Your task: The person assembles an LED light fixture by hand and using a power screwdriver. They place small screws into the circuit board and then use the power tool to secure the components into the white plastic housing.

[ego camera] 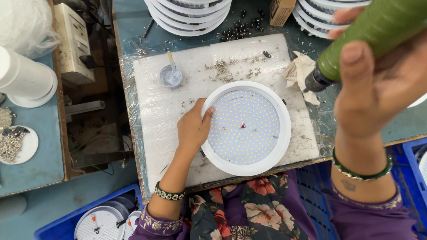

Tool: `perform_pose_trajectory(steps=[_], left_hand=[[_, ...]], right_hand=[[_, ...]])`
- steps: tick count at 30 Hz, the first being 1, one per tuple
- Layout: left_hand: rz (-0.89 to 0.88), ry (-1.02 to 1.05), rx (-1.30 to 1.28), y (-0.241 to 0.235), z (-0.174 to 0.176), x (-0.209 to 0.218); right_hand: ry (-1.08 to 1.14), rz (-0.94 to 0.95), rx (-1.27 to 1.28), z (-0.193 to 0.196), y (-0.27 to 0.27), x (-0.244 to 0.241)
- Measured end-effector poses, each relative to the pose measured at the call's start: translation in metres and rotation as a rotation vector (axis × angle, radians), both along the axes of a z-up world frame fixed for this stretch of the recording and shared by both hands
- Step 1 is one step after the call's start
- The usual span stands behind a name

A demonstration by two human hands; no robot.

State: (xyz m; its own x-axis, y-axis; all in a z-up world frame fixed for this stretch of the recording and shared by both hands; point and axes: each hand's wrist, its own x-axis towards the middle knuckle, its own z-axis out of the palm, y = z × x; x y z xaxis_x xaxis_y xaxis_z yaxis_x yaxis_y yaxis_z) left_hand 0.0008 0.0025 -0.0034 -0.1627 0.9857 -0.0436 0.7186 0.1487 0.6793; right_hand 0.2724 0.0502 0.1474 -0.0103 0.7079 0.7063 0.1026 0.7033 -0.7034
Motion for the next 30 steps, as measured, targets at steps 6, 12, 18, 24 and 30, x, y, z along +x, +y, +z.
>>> perform_pose_trajectory(steps=[6,12,18,24,30], left_hand=[[-0.008,0.01,-0.016,0.002,0.006,0.0],[-0.052,0.161,-0.193,0.02,0.012,-0.002],[-0.117,0.192,-0.257,0.03,0.011,-0.008],[-0.169,0.25,-0.186,0.037,0.004,-0.012],[-0.172,0.209,-0.27,0.035,0.004,-0.012]], right_hand=[[-0.647,-0.309,0.037,-0.065,-0.034,0.003],[-1.072,0.132,-0.117,-0.132,-0.052,0.001],[-1.154,0.138,-0.105,-0.148,-0.053,0.001],[-1.128,0.124,-0.088,-0.149,-0.048,0.001],[-1.088,0.146,-0.137,-0.153,-0.048,0.002]])
